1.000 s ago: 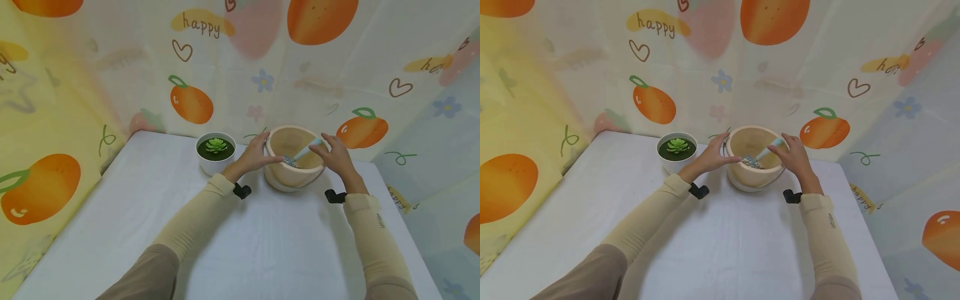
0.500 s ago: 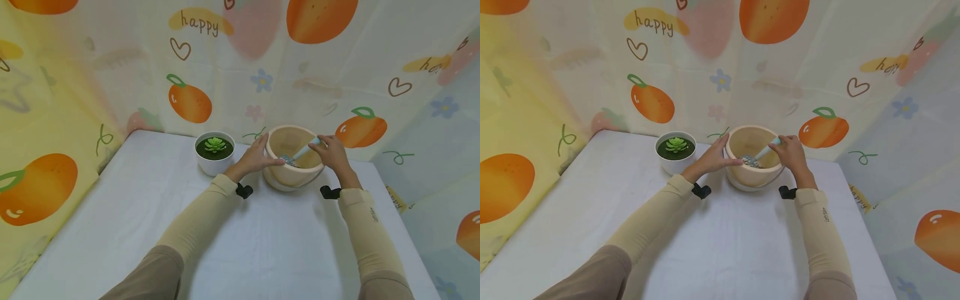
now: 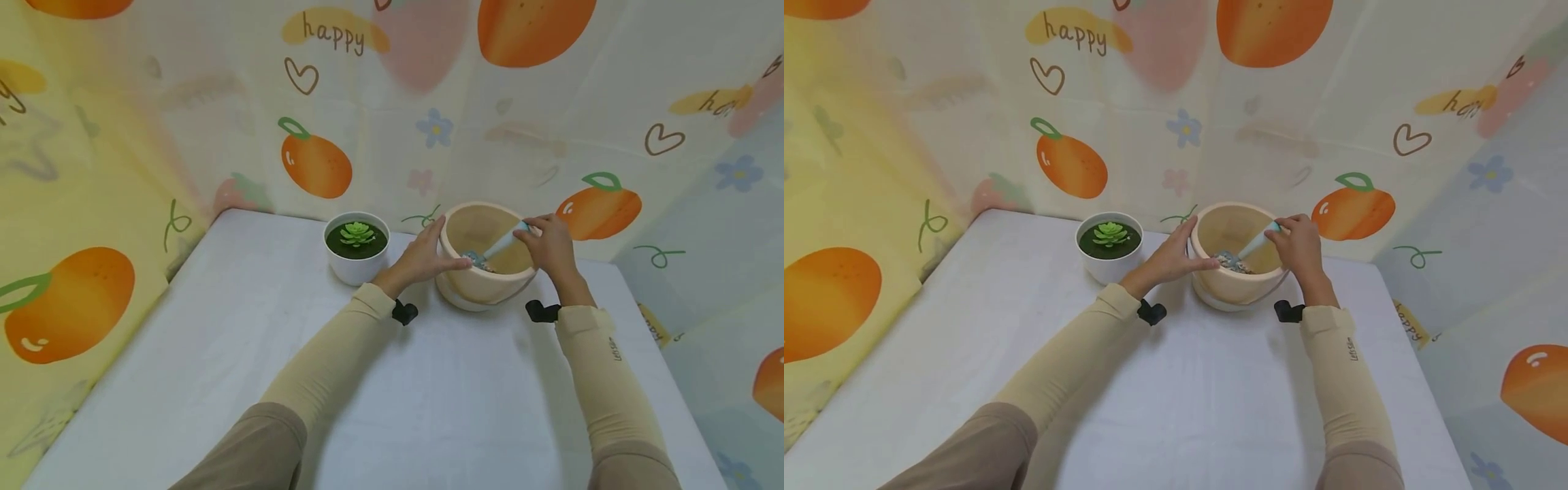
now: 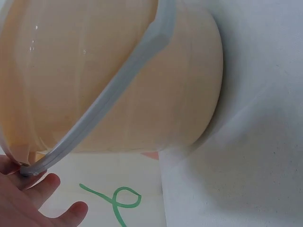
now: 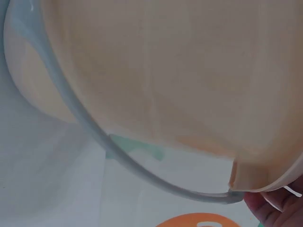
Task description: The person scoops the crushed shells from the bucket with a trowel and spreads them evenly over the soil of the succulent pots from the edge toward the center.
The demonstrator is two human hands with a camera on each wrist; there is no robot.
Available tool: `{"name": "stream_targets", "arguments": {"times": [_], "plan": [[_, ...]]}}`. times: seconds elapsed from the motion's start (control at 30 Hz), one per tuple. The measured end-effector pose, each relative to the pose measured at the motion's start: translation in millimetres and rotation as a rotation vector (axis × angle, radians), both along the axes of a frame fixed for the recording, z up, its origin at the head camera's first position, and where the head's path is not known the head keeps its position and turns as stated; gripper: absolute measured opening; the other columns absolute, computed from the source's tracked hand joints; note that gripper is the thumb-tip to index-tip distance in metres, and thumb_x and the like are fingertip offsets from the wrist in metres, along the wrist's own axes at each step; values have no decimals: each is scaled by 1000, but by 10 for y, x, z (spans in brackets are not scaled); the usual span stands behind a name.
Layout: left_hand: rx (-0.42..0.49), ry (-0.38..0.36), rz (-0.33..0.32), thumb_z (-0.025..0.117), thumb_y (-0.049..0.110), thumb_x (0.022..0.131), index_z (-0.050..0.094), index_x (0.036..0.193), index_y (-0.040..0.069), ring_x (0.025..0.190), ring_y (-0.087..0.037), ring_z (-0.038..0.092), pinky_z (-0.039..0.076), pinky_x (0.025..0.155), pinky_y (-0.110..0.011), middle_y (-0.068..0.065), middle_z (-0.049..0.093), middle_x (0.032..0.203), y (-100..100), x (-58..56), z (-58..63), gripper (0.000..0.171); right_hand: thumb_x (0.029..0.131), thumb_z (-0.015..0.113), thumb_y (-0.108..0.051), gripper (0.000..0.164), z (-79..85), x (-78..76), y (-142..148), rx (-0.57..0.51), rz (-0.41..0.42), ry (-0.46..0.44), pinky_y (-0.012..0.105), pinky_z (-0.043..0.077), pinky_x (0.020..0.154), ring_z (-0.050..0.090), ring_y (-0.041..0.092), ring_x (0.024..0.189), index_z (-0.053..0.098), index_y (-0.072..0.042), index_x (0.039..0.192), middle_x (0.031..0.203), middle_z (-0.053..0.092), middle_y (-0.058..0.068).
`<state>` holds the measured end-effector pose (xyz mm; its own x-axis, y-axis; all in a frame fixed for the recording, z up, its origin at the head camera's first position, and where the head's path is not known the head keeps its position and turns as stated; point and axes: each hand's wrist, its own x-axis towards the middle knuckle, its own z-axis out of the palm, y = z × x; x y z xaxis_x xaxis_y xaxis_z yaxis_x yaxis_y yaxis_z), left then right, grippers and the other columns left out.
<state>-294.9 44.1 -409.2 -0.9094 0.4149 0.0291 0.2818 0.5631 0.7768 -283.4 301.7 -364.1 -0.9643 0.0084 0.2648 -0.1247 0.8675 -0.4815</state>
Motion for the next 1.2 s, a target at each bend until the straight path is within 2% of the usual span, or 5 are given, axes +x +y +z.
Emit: {"name": "stream_targets", "arguments": {"times": [0.2,0.37,0.7,0.87,1.2], "plan": [[-2,11,3,74,61,75,7,158,17,149,-30,23,19,119,-57,-10,17,163,2,-1,0,116,94,65,-20,39,63,-1,-93,-8,37,22,53,48,87,57,41,96,63,9,120,104,63,30],[2,8,3,74,62,74,7,158,18,149,-30,23,23,118,-56,-9,17,163,-3,4,-21,116,95,64,-22,41,72,-17,-186,-130,26,-42,52,51,90,61,41,101,59,6,124,112,64,29],[13,29,15,73,63,75,9,158,17,149,-29,23,31,117,-50,-6,19,163,-9,11,-31,114,93,66,-32,49,94,-72,-338,-322,23,-195,20,54,73,63,11,78,56,5,125,110,64,22],[27,59,20,74,63,74,12,158,16,148,-29,26,33,116,-49,-8,22,162,-10,6,-45,114,94,64,-31,44,76,-86,-409,-322,37,-240,19,55,72,66,14,79,56,6,117,105,65,20],[116,60,23,78,55,75,13,157,14,149,-26,25,32,117,-46,-7,22,162,3,3,-81,113,95,63,-34,43,66,-55,-426,-241,40,-132,11,49,63,71,33,88,60,6,110,101,67,24]]}}
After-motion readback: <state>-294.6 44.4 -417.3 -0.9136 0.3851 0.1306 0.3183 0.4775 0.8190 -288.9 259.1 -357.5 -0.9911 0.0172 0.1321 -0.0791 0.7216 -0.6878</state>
